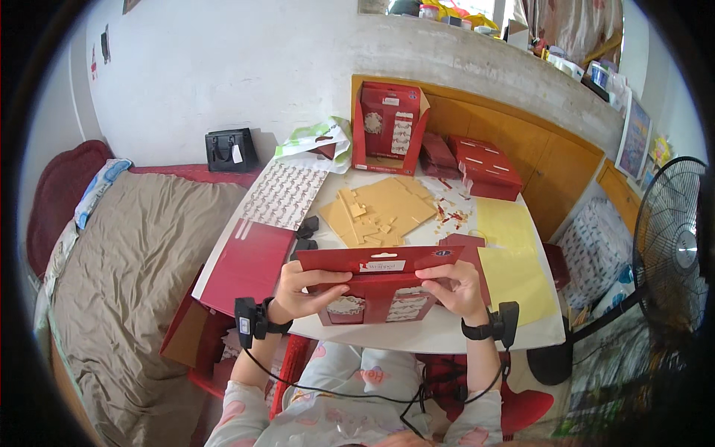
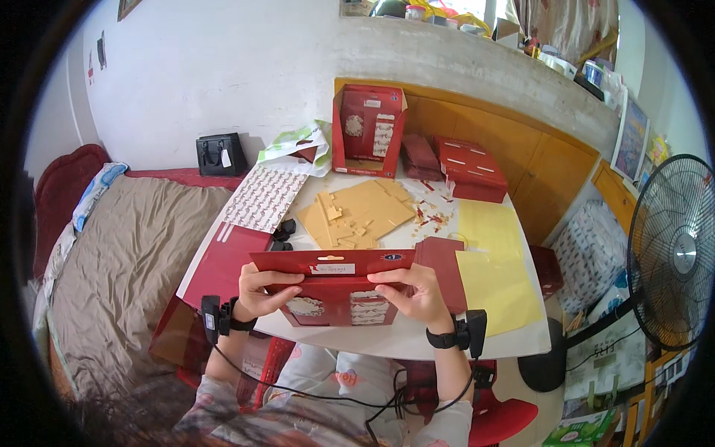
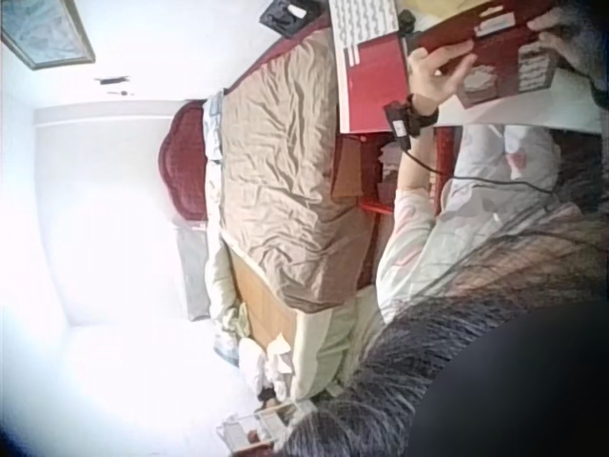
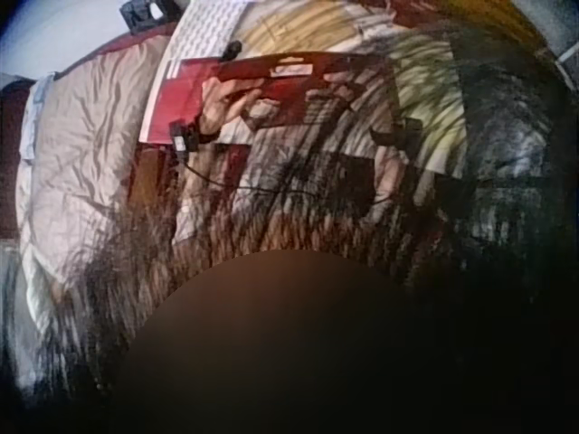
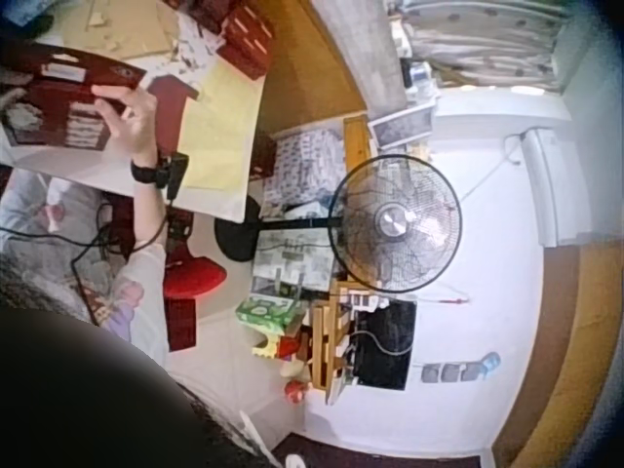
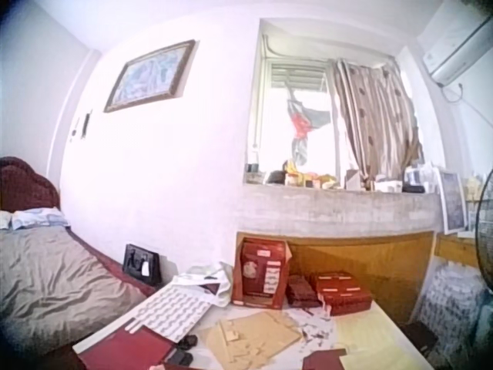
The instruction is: Assembling red paper gift boxes and applying adhesive backing or stickers.
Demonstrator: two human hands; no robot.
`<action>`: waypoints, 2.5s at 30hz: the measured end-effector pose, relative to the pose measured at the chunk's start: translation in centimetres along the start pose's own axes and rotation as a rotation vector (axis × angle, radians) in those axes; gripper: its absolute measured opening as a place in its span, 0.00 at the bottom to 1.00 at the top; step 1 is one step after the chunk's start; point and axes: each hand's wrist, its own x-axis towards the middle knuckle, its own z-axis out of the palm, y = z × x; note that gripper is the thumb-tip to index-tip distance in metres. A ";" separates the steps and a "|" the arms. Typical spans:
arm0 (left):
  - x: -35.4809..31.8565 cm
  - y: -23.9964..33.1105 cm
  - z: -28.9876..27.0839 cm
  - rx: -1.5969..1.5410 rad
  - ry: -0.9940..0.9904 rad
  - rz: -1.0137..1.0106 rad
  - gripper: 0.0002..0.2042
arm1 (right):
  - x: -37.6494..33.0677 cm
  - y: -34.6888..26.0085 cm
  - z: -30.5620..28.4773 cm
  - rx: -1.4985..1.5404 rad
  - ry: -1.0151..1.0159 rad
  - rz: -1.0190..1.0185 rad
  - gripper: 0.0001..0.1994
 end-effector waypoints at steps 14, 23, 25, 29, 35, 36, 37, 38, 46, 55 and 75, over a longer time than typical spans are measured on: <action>0.4 -0.7 0.4 -0.038 0.000 0.027 0.09 | 0.8 0.4 0.8 -0.037 0.010 -0.030 0.06; -1.5 -1.1 0.0 -0.035 0.075 -0.013 0.12 | -0.5 -0.1 0.1 -0.339 0.425 -0.272 0.12; -1.6 -1.0 0.3 -0.023 0.113 -0.024 0.11 | -1.5 -0.5 0.8 -0.489 0.493 -0.273 0.13; -1.7 -0.9 0.6 -0.049 0.147 -0.055 0.11 | -0.5 -3.5 3.6 -0.746 0.214 -0.383 0.15; -1.3 -0.7 0.9 -0.043 0.115 -0.015 0.11 | 2.2 -3.0 7.4 -0.756 0.057 -0.448 0.14; -1.3 -0.6 0.9 -0.018 0.127 0.007 0.10 | 2.2 -3.1 7.6 -0.759 0.057 -0.445 0.14; -1.4 -0.5 0.9 0.007 0.138 0.029 0.10 | 2.1 -3.2 7.6 -0.760 0.065 -0.428 0.13; -1.5 -0.3 0.9 0.002 0.136 0.029 0.10 | 2.0 -3.3 7.6 -0.762 0.074 -0.410 0.12; -1.6 -0.4 0.9 0.020 0.141 0.000 0.08 | 0.9 -2.8 4.3 -0.808 0.199 -0.312 0.11; -1.3 -0.3 0.8 0.042 0.135 0.111 0.10 | -1.9 0.1 -0.9 -0.608 0.333 -0.160 0.11; -5.4 -1.7 3.9 -0.057 0.491 -0.025 0.07 | -1.2 1.6 -1.3 -0.019 0.212 -0.058 0.06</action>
